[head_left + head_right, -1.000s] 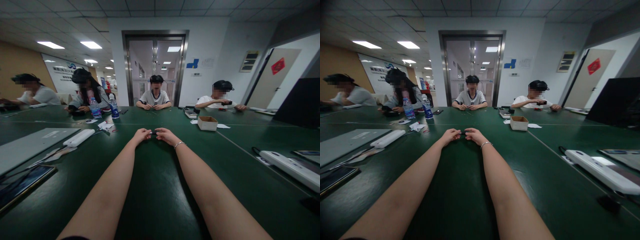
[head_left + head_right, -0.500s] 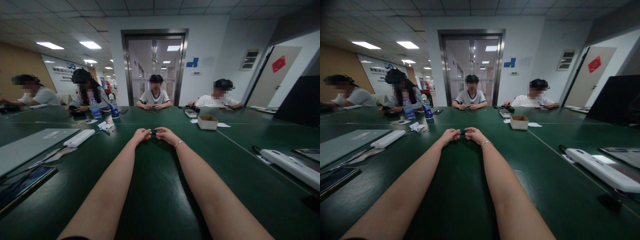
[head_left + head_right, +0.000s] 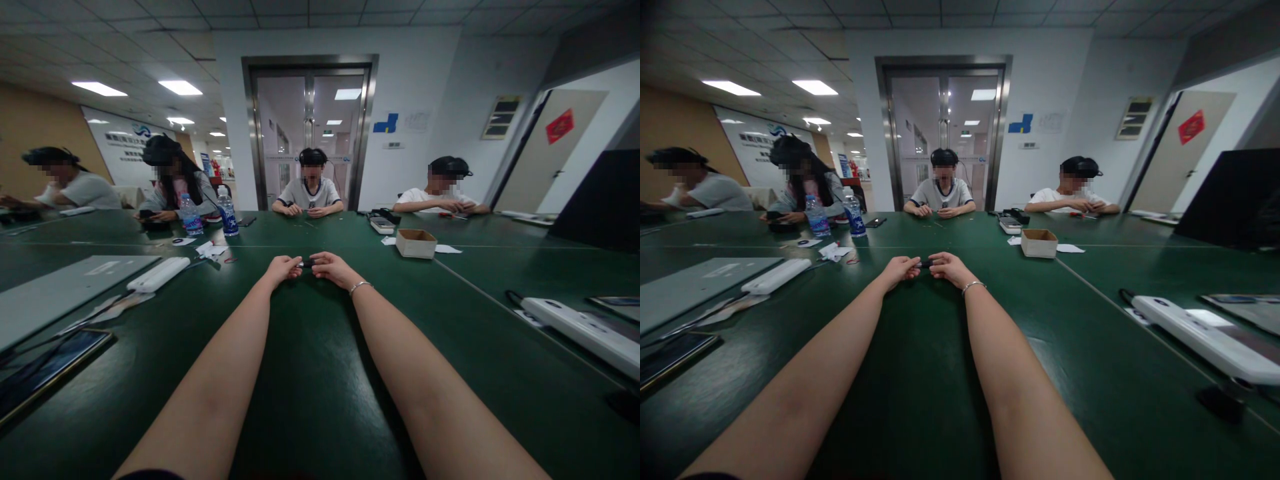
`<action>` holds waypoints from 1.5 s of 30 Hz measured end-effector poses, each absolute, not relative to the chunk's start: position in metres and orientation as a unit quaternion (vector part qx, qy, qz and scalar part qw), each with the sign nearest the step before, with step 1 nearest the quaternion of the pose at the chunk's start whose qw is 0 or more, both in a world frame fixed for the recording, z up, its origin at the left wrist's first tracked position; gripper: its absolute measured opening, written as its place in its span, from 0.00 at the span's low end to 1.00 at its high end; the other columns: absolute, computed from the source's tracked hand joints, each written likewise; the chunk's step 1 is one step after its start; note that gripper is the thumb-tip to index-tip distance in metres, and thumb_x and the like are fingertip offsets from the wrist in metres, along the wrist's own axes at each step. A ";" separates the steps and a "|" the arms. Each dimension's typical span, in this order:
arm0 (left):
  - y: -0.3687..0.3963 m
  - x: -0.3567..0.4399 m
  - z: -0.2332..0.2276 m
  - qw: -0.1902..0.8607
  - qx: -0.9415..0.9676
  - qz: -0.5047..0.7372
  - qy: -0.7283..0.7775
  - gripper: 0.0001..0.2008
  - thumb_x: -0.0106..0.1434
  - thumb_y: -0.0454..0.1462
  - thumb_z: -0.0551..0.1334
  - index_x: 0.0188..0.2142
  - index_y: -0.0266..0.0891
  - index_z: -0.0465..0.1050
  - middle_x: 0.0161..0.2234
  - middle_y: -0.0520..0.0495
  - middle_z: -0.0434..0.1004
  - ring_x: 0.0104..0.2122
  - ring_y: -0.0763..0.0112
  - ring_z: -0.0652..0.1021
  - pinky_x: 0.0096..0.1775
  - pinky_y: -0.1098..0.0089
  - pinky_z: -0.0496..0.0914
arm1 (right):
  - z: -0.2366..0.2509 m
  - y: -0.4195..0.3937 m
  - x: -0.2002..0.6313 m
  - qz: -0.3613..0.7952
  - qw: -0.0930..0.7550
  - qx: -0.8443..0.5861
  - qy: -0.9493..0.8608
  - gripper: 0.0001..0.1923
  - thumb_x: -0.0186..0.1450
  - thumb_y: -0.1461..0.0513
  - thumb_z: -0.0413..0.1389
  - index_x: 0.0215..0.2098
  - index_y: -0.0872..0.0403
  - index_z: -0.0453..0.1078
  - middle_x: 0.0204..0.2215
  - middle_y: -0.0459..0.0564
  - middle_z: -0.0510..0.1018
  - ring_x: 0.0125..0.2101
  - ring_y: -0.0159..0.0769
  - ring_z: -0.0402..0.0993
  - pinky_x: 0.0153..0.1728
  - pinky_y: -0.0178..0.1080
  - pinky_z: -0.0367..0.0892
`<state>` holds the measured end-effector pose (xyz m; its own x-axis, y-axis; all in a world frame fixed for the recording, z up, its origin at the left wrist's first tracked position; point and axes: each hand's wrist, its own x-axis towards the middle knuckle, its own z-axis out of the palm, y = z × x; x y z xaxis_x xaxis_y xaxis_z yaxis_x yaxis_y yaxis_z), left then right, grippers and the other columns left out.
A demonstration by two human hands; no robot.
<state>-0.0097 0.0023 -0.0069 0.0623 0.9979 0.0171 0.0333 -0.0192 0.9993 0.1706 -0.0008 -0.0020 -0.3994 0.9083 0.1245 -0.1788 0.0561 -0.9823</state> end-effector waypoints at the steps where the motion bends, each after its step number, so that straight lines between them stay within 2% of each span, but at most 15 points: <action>1: 0.002 -0.010 -0.007 0.504 0.529 0.482 0.483 0.13 0.52 0.42 0.64 0.24 0.33 0.65 0.18 0.47 0.72 0.18 0.77 0.71 0.24 0.76 0.65 | -0.001 -0.002 0.170 0.610 0.445 -0.320 -0.572 0.15 0.55 0.76 0.55 0.39 0.59 0.66 0.26 0.46 0.71 0.23 0.27 0.71 0.24 0.29 0.70; 5: 0.002 -0.011 -0.008 0.515 0.538 0.498 0.445 0.13 0.50 0.41 0.66 0.25 0.34 0.65 0.19 0.48 0.71 0.20 0.78 0.71 0.25 0.76 0.65 | 0.003 -0.004 0.169 0.616 0.442 -0.340 -0.556 0.12 0.58 0.74 0.55 0.39 0.60 0.66 0.24 0.47 0.72 0.20 0.25 0.70 0.23 0.27 0.69; 10: -0.003 -0.011 -0.006 0.529 0.546 0.510 0.402 0.18 0.43 0.34 0.70 0.32 0.35 0.65 0.27 0.49 0.72 0.28 0.75 0.74 0.33 0.74 0.67 | 0.003 -0.003 0.166 0.621 0.447 -0.359 -0.535 0.03 0.61 0.71 0.54 0.35 0.62 0.65 0.20 0.50 0.73 0.18 0.25 0.69 0.20 0.26 0.68; 13: -0.005 -0.009 -0.003 0.537 0.533 0.508 0.412 0.20 0.45 0.35 0.69 0.37 0.36 0.64 0.30 0.48 0.72 0.29 0.75 0.75 0.34 0.74 0.68 | 0.001 -0.001 0.165 0.622 0.448 -0.358 -0.534 0.01 0.62 0.71 0.54 0.34 0.62 0.65 0.19 0.50 0.73 0.17 0.26 0.69 0.19 0.26 0.68; 16: -0.003 -0.006 0.000 0.527 0.530 0.478 0.462 0.14 0.56 0.43 0.59 0.37 0.35 0.64 0.27 0.47 0.71 0.23 0.76 0.73 0.28 0.75 0.67 | 0.000 0.000 0.165 0.626 0.447 -0.356 -0.531 0.01 0.62 0.70 0.54 0.33 0.62 0.65 0.19 0.50 0.73 0.17 0.26 0.69 0.19 0.26 0.68; 18: -0.002 -0.004 0.001 0.492 0.557 0.450 0.494 0.14 0.59 0.44 0.55 0.35 0.34 0.65 0.22 0.49 0.68 0.18 0.79 0.68 0.22 0.77 0.63 | 0.000 0.000 0.166 0.631 0.445 -0.349 -0.530 0.01 0.61 0.70 0.55 0.33 0.62 0.66 0.19 0.50 0.73 0.17 0.25 0.69 0.19 0.26 0.68; 20: -0.002 -0.004 0.002 0.467 0.580 0.445 0.498 0.10 0.57 0.40 0.58 0.36 0.34 0.66 0.21 0.51 0.66 0.17 0.81 0.66 0.21 0.79 0.60 | 0.000 0.001 0.166 0.635 0.446 -0.343 -0.529 0.02 0.61 0.70 0.55 0.33 0.62 0.66 0.19 0.50 0.73 0.17 0.26 0.69 0.19 0.26 0.68; 23: -0.004 -0.004 0.002 0.498 0.548 0.476 0.474 0.16 0.53 0.35 0.62 0.41 0.38 0.63 0.26 0.51 0.68 0.21 0.79 0.70 0.25 0.78 0.64 | -0.001 0.001 0.167 0.636 0.446 -0.344 -0.528 0.02 0.61 0.71 0.54 0.33 0.62 0.66 0.19 0.50 0.73 0.17 0.26 0.70 0.19 0.26 0.68; 27: -0.003 -0.005 0.001 0.493 0.542 0.466 0.495 0.11 0.58 0.40 0.57 0.38 0.36 0.63 0.23 0.50 0.67 0.19 0.79 0.69 0.23 0.77 0.63 | -0.001 0.002 0.167 0.637 0.439 -0.341 -0.534 0.03 0.61 0.71 0.54 0.35 0.62 0.66 0.19 0.50 0.73 0.18 0.26 0.70 0.20 0.27 0.69; 29: -0.002 -0.005 0.000 0.471 0.565 0.461 0.496 0.12 0.55 0.38 0.60 0.38 0.37 0.63 0.23 0.51 0.66 0.19 0.80 0.68 0.23 0.78 0.62 | -0.001 0.001 0.167 0.637 0.440 -0.342 -0.533 0.04 0.61 0.72 0.54 0.35 0.63 0.66 0.20 0.50 0.73 0.18 0.27 0.70 0.20 0.27 0.69; 32: -0.001 -0.005 -0.001 0.497 0.549 0.480 0.471 0.15 0.53 0.36 0.62 0.40 0.37 0.62 0.26 0.50 0.68 0.23 0.79 0.71 0.26 0.77 0.65 | 0.000 0.001 0.167 0.636 0.442 -0.345 -0.530 0.04 0.61 0.72 0.54 0.35 0.63 0.66 0.20 0.50 0.73 0.18 0.26 0.70 0.20 0.27 0.69; 36: 0.000 -0.007 -0.001 0.502 0.570 0.435 0.483 0.14 0.60 0.43 0.54 0.37 0.33 0.66 0.21 0.48 0.68 0.17 0.80 0.67 0.20 0.78 0.59 | 0.002 -0.002 0.167 0.635 0.438 -0.348 -0.533 0.04 0.61 0.72 0.53 0.36 0.63 0.66 0.20 0.50 0.74 0.18 0.26 0.70 0.21 0.27 0.70; 38: 0.000 -0.008 -0.001 0.493 0.588 0.425 0.481 0.12 0.57 0.40 0.58 0.37 0.34 0.67 0.21 0.50 0.67 0.17 0.81 0.66 0.20 0.79 0.58 | 0.003 -0.003 0.167 0.633 0.437 -0.351 -0.533 0.05 0.62 0.72 0.53 0.36 0.63 0.66 0.20 0.50 0.74 0.18 0.26 0.70 0.21 0.27 0.70; 41: 0.000 -0.011 -0.001 0.516 0.553 0.458 0.466 0.14 0.54 0.37 0.61 0.40 0.35 0.67 0.23 0.51 0.68 0.20 0.81 0.68 0.23 0.79 0.61 | 0.005 -0.005 0.167 0.632 0.436 -0.353 -0.535 0.05 0.62 0.72 0.53 0.37 0.63 0.66 0.20 0.50 0.74 0.18 0.26 0.70 0.21 0.27 0.70; 45: 0.001 -0.013 -0.002 0.505 0.564 0.441 0.481 0.16 0.59 0.44 0.54 0.37 0.32 0.69 0.20 0.48 0.68 0.16 0.81 0.64 0.19 0.79 0.57 | 0.006 -0.006 0.167 0.634 0.431 -0.354 -0.536 0.05 0.62 0.72 0.52 0.37 0.62 0.66 0.20 0.50 0.74 0.18 0.26 0.70 0.21 0.26 0.70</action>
<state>-0.0132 0.0006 -0.0020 0.1477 0.9890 0.0120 0.0969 -0.0265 0.9949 0.1665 -0.0057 0.0059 -0.3780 0.9257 0.0133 -0.1672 -0.0541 -0.9844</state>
